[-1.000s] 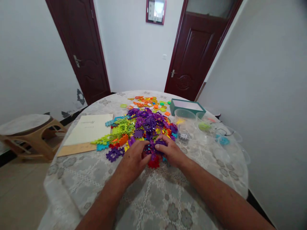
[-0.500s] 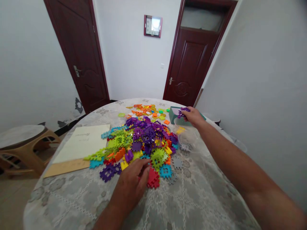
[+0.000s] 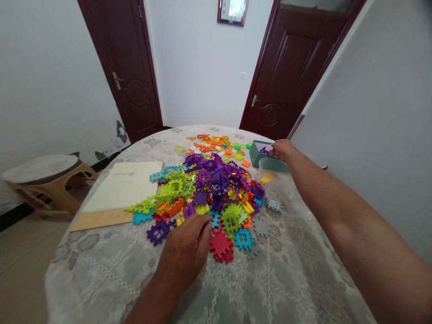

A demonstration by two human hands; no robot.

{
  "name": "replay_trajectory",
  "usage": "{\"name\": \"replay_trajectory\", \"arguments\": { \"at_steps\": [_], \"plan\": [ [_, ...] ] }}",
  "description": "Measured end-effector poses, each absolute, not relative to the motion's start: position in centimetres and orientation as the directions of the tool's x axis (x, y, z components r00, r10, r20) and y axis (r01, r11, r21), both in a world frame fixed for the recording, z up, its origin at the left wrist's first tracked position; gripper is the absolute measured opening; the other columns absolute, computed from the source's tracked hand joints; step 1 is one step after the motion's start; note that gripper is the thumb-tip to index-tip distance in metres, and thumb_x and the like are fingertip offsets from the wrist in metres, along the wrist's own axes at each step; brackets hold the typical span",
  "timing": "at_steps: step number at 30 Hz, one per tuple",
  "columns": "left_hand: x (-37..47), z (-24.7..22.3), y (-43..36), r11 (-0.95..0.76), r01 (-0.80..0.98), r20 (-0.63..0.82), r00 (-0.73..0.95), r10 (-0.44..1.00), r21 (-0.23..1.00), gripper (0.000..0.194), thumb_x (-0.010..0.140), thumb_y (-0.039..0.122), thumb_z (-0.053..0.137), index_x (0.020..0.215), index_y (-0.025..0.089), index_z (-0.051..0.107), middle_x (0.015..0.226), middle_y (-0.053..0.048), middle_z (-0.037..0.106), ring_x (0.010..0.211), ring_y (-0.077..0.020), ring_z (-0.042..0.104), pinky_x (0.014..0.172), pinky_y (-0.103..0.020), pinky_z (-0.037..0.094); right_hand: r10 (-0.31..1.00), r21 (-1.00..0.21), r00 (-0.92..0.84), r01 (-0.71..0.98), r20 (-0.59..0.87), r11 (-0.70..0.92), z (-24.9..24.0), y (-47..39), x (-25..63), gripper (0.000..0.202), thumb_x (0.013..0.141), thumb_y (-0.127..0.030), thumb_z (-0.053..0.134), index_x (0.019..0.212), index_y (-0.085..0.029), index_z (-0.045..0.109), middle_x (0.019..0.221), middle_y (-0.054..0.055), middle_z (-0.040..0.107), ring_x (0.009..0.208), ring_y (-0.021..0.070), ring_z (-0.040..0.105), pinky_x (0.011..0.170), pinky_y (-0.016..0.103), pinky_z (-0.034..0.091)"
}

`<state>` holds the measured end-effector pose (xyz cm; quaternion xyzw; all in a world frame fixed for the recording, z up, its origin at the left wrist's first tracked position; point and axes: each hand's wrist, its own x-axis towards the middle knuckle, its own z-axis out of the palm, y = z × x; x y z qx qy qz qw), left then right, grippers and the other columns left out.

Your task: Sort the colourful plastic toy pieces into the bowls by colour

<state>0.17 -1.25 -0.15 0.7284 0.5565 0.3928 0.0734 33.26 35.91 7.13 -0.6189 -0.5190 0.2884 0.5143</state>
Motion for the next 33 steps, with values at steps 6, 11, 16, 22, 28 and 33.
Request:
{"name": "replay_trajectory", "arguments": {
  "at_steps": [6,11,16,22,28,33],
  "plan": [
    [-0.8,0.1,-1.0,-0.294,0.784,0.474,-0.001,0.880,0.547,0.022,0.102,0.025,0.049,0.108,0.021,0.069,0.105,-0.007,0.077,0.096,-0.0210,0.072,0.091,-0.035,0.055,0.935,-0.946,0.348,0.320,0.072,-0.046,7.6,35.2,33.6,0.033,0.084,-0.001,0.069,0.113,-0.011,0.058,0.078,0.004,0.063,0.056,0.0145,0.066,0.053,0.029,0.057],
    [-1.4,0.1,-1.2,-0.235,0.811,0.368,0.026,0.929,0.536,0.021,0.100,0.024,0.051,0.111,0.019,0.068,0.109,-0.009,0.076,0.101,-0.0230,0.071,0.094,-0.037,0.053,0.924,-0.947,0.350,0.318,0.155,0.039,9.1,31.8,32.1,0.023,0.090,-0.002,0.061,0.110,-0.012,0.062,0.084,0.004,0.061,0.066,0.0132,0.065,0.059,0.028,0.055],
    [-1.7,0.5,-1.7,-0.270,0.851,0.143,0.230,0.963,0.450,0.024,0.096,0.024,0.059,0.119,0.021,0.066,0.117,-0.010,0.074,0.105,-0.0257,0.070,0.092,-0.038,0.053,0.960,-0.869,-0.220,0.424,0.175,0.256,8.1,19.4,27.5,0.016,0.088,-0.013,0.069,0.103,-0.017,0.073,0.089,0.007,0.070,0.072,0.0166,0.065,0.064,0.031,0.055],
    [-1.1,0.5,-2.3,-0.344,0.873,0.047,0.350,0.935,0.345,0.026,0.094,0.020,0.058,0.118,0.023,0.066,0.117,-0.009,0.067,0.103,-0.0247,0.068,0.084,-0.035,0.053,0.638,-0.536,-0.763,0.498,0.102,0.682,2.6,2.2,22.3,0.046,0.089,-0.026,0.073,0.135,-0.029,0.065,0.128,0.009,0.068,0.111,0.0273,0.066,0.093,0.043,0.054],
    [-0.3,0.2,-2.2,-0.329,0.913,0.024,0.334,0.942,0.243,0.023,0.096,0.025,0.054,0.114,0.019,0.067,0.125,-0.013,0.060,0.104,-0.0251,0.068,0.080,-0.034,0.054,0.698,-0.321,-0.716,0.654,0.031,0.685,-0.2,-0.1,21.2,0.047,0.095,-0.031,0.063,0.141,-0.022,0.057,0.137,0.015,0.059,0.116,0.0273,0.062,0.095,0.041,0.051],
    [0.0,0.1,-2.4,-0.363,0.919,0.073,0.356,0.932,0.151,0.025,0.097,0.027,0.049,0.108,0.016,0.069,0.115,-0.013,0.062,0.092,-0.0242,0.069,0.075,-0.035,0.055,0.712,-0.378,-0.678,0.621,0.179,0.687,-1.0,1.5,22.3,0.031,0.100,-0.024,0.048,0.126,-0.018,0.063,0.112,0.012,0.072,0.099,0.0231,0.067,0.088,0.034,0.050]
  ]
}}
